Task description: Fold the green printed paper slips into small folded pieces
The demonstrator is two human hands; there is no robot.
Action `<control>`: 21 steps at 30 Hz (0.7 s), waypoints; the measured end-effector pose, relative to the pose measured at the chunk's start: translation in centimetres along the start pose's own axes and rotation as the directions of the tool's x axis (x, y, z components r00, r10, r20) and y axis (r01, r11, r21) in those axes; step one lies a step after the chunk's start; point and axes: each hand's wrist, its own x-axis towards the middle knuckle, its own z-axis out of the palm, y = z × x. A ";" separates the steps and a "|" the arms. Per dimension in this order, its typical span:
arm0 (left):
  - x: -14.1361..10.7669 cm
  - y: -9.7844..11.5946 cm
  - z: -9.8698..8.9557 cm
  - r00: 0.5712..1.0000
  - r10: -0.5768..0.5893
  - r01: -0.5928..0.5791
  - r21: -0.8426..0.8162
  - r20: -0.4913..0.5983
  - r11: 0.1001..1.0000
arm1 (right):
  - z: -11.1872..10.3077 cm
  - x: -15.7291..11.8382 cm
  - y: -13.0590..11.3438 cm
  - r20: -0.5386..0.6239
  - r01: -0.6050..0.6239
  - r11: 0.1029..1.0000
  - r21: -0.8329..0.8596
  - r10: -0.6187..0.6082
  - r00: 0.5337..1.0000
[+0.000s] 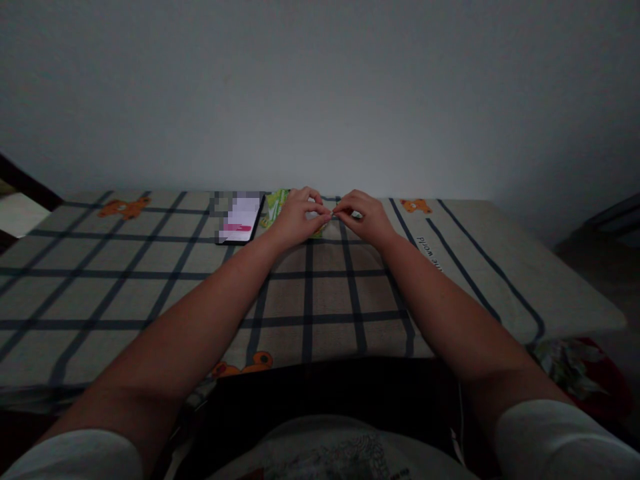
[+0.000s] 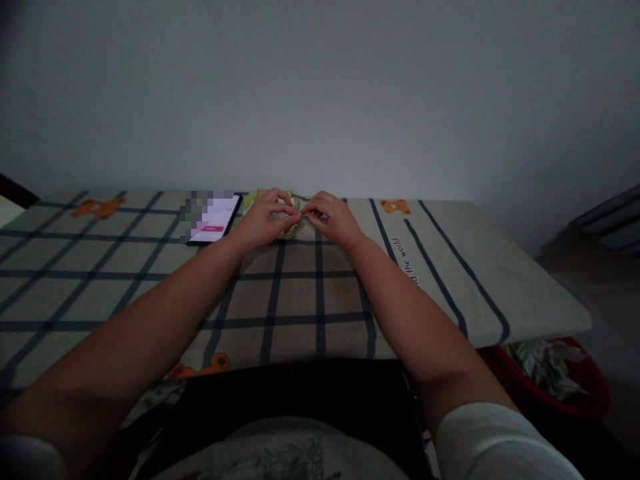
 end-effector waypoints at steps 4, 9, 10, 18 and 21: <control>0.0 0.3 0.2 0.997 -0.040 0.039 -0.014 -0.060 0.999 | 0.3 -0.1 -0.3 -0.025 -0.040 0.999 -0.020 0.039 0.999; 0.1 0.4 0.3 0.989 -0.090 0.085 -0.044 -0.115 0.995 | 0.5 -0.2 -0.2 -0.096 -0.059 0.998 0.010 0.060 0.994; 0.1 0.4 0.3 0.988 -0.095 0.089 -0.056 -0.118 0.995 | 0.5 -0.2 -0.2 -0.101 -0.064 0.998 0.020 0.066 0.993; 0.1 0.2 0.4 0.982 -0.093 0.084 -0.061 -0.165 0.995 | 0.9 -0.1 -0.8 -0.143 -0.126 0.981 0.144 0.147 0.979; 0.0 0.4 0.2 0.980 -0.091 0.092 -0.002 -0.180 0.996 | 1.0 -0.1 -1.0 -0.127 -0.189 0.968 0.167 0.211 0.969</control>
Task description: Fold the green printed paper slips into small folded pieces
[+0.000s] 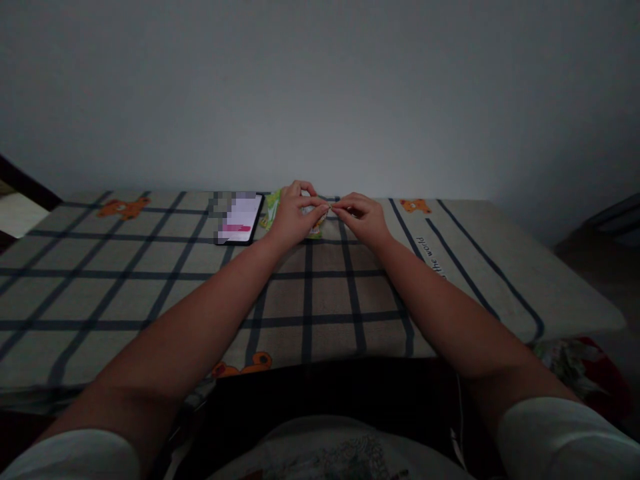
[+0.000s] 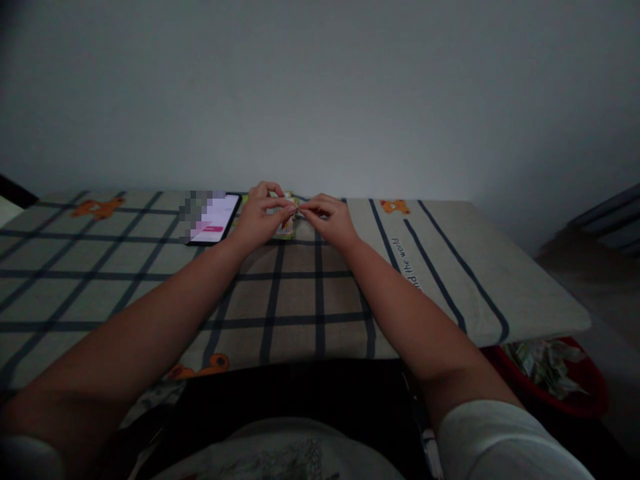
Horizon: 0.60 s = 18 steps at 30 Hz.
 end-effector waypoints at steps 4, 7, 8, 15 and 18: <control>-0.2 0.3 -0.2 1.000 0.011 -0.010 0.062 -0.015 0.998 | 0.1 0.0 -0.2 -0.010 0.008 1.000 -0.008 -0.008 1.000; -0.3 0.5 -0.2 0.999 0.021 -0.019 0.080 -0.026 0.997 | 0.1 0.1 -0.3 -0.025 0.023 0.999 -0.032 -0.024 0.999; -0.4 0.6 -0.2 0.999 0.021 -0.018 0.085 -0.029 0.996 | 0.1 0.2 -0.3 -0.024 0.019 0.999 -0.038 -0.020 1.000; -0.7 1.3 -0.4 0.998 0.043 -0.038 0.126 -0.040 0.991 | 0.1 0.3 -0.3 0.025 -0.010 0.998 -0.060 0.012 1.000; -0.8 1.3 -0.4 0.997 0.066 -0.060 0.148 -0.038 0.987 | 0.2 0.2 0.0 0.038 -0.023 0.999 -0.032 0.025 0.999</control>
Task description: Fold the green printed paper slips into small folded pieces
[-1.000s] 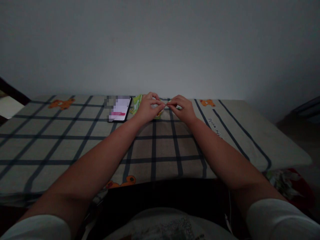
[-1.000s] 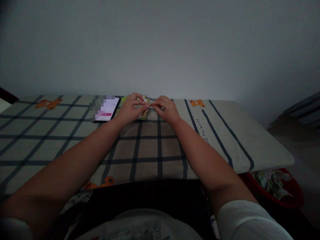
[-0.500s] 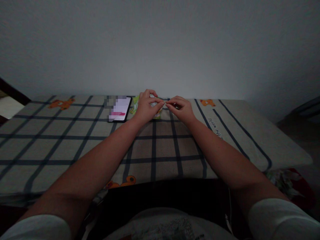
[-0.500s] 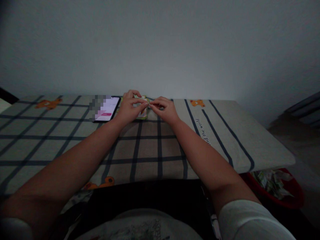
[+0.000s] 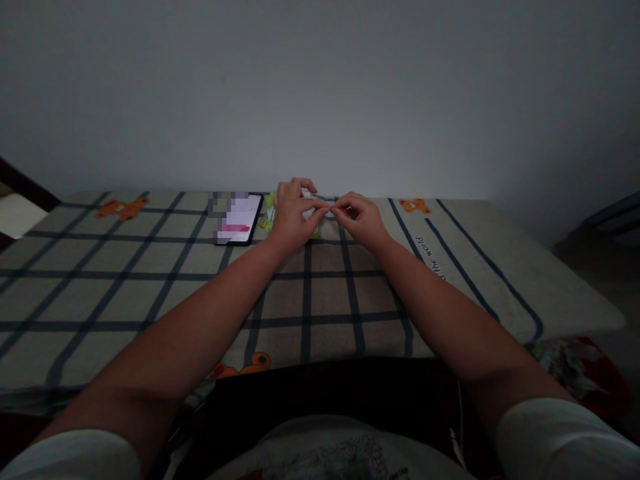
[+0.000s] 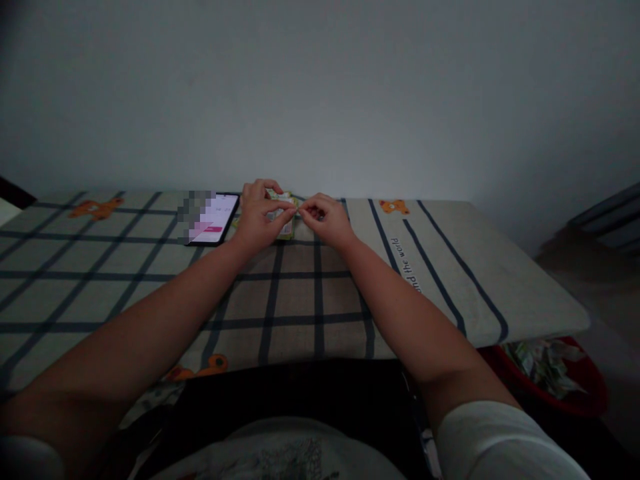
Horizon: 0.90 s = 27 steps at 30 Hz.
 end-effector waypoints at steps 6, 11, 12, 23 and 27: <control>0.0 -0.6 0.3 0.999 0.025 -0.025 0.020 0.020 0.999 | 0.1 -0.1 0.5 -0.022 -0.040 0.998 0.038 0.041 0.999; 0.0 -0.9 0.4 1.000 0.017 -0.017 0.017 0.015 1.000 | -0.1 -0.1 0.4 -0.018 0.008 1.000 -0.009 -0.008 1.000; 0.0 -0.9 0.4 1.000 0.020 -0.021 0.011 0.019 1.000 | -0.2 -0.1 0.4 -0.010 0.011 1.000 -0.006 -0.011 1.000; 0.2 -1.1 0.5 0.998 0.027 -0.027 -0.015 0.056 1.000 | -0.1 -0.2 0.5 0.005 -0.022 1.000 -0.002 0.022 1.000; 0.0 -1.1 0.6 0.998 0.025 -0.025 0.002 0.051 1.000 | 0.1 -0.2 0.6 -0.003 -0.053 0.999 0.002 0.053 0.999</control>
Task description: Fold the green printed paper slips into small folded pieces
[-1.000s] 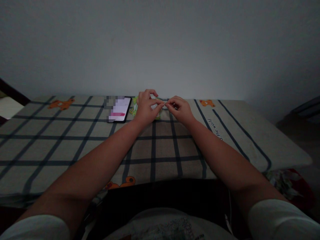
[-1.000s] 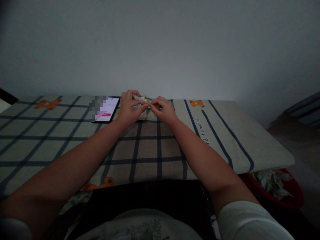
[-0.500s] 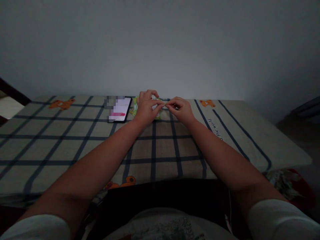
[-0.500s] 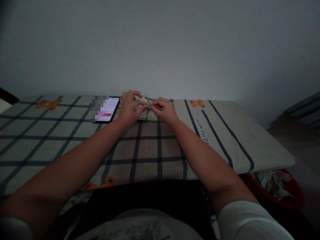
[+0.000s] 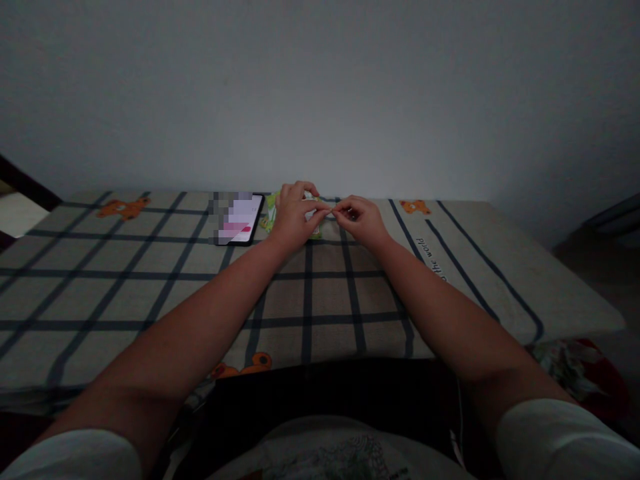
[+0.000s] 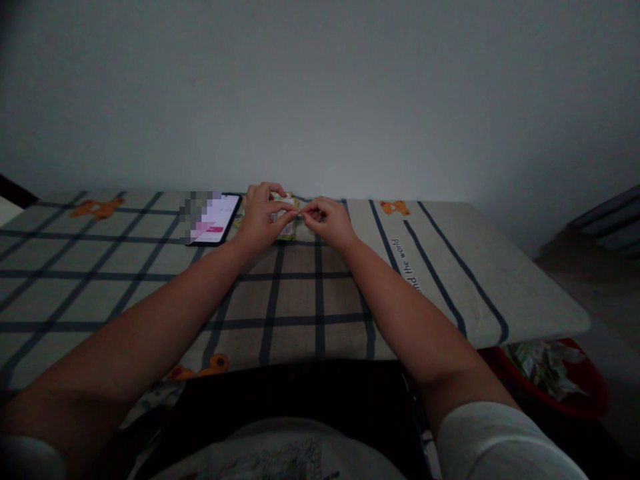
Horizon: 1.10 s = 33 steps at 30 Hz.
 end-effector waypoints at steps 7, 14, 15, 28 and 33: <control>0.0 -0.3 0.8 0.978 -0.109 0.073 -0.197 -0.180 0.978 | 0.2 0.0 0.0 -0.107 -0.068 0.998 0.017 0.070 0.992; 0.4 -0.4 1.6 0.902 -0.422 0.416 -0.455 0.096 0.787 | 0.1 0.0 -0.5 -0.158 -0.085 0.996 0.006 0.085 0.984; 0.4 -0.3 1.5 0.904 -0.400 0.421 -0.471 0.150 0.775 | 0.1 0.0 -0.6 -0.143 -0.080 0.997 0.009 0.081 0.986; 0.2 -1.3 1.5 0.873 -0.325 0.487 -0.681 0.364 0.547 | 0.1 0.3 -0.2 0.035 -0.348 0.793 0.501 0.383 0.923; 0.2 -0.9 1.0 0.853 -0.300 0.520 -0.652 0.427 0.552 | 0.3 0.3 0.6 0.288 -0.530 0.582 0.617 0.459 0.840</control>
